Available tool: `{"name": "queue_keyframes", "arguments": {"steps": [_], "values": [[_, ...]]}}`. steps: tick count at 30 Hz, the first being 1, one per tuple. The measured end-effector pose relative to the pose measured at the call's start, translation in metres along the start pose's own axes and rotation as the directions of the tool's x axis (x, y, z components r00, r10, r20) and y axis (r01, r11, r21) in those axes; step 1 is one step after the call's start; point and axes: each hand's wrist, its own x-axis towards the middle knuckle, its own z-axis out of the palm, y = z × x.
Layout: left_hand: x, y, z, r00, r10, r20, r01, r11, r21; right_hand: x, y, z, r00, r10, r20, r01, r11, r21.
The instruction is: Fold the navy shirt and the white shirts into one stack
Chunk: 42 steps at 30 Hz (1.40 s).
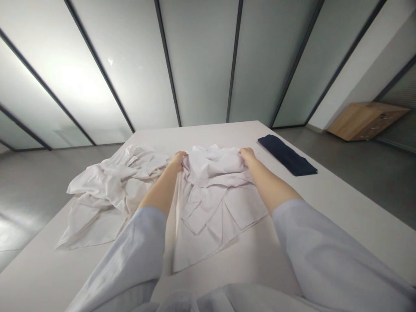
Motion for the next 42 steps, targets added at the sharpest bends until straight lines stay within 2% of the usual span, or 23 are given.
{"name": "queue_keyframes", "arguments": {"steps": [2,4,5,7,8,10,12,14,17,23,26,28,32,36,39,42], "values": [[0.008,0.014,-0.006,0.995,0.097,-0.033,-0.093,0.99,0.108,0.008,-0.005,-0.007,0.999,0.019,-0.033,-0.019,1.0,-0.01],[0.012,0.027,-0.009,0.973,0.212,-0.087,-0.179,0.94,0.289,0.012,-0.013,-0.01,0.997,-0.02,-0.076,0.018,0.999,-0.039],[0.012,0.032,-0.009,0.952,0.282,-0.116,-0.208,0.877,0.433,0.012,-0.018,-0.01,0.994,-0.06,-0.093,0.053,0.996,-0.074],[0.006,0.038,-0.007,0.901,0.413,-0.132,-0.198,0.662,0.723,0.007,-0.027,-0.009,0.985,-0.138,-0.106,0.115,0.974,-0.197],[0.001,0.039,-0.006,0.882,0.459,-0.106,-0.177,0.532,0.828,0.002,-0.03,-0.008,0.98,-0.171,-0.1,0.138,0.952,-0.273],[-0.011,0.035,-0.003,0.877,0.48,0.008,-0.174,0.301,0.938,-0.011,-0.036,-0.005,0.971,-0.229,-0.068,0.183,0.894,-0.408],[-0.025,0.026,0.002,0.89,0.43,0.151,-0.239,0.159,0.958,-0.029,-0.038,-0.002,0.954,-0.299,0.02,0.268,0.823,-0.501],[-0.039,0.015,0.007,0.898,0.341,0.277,-0.324,0.089,0.942,-0.047,-0.039,0.0,0.933,-0.324,0.155,0.354,0.756,-0.551],[-0.058,-0.003,0.01,0.913,0.186,0.363,-0.38,0.064,0.923,-0.074,-0.038,0.003,0.902,-0.283,0.327,0.429,0.682,-0.593],[-0.084,-0.025,0.009,0.956,0.017,0.294,-0.295,0.025,0.955,-0.112,-0.04,-0.001,0.832,-0.132,0.539,0.508,0.574,-0.642],[-0.087,-0.027,0.01,0.947,-0.051,0.318,-0.316,0.039,0.948,-0.123,-0.039,0.0,0.792,-0.099,0.603,0.554,0.533,-0.639],[-0.083,-0.027,0.01,0.934,-0.07,0.35,-0.349,0.036,0.937,-0.125,-0.035,0.005,0.779,-0.12,0.615,0.582,0.503,-0.639],[-0.068,-0.025,0.007,0.92,-0.054,0.388,-0.388,0.014,0.922,-0.117,-0.025,0.019,0.81,-0.155,0.565,0.558,0.499,-0.663],[-0.057,-0.02,0.005,0.922,0.056,0.383,-0.385,0.018,0.923,-0.101,-0.022,0.037,0.86,-0.135,0.492,0.478,0.547,-0.687],[-0.065,-0.017,0.007,0.912,0.159,0.377,-0.385,0.024,0.922,-0.087,-0.025,0.049,0.884,-0.129,0.45,0.436,0.577,-0.691],[-0.081,-0.019,0.009,0.941,0.102,0.322,-0.324,0.006,0.946,-0.073,-0.029,0.055,0.888,-0.148,0.436,0.43,0.601,-0.674]]}}
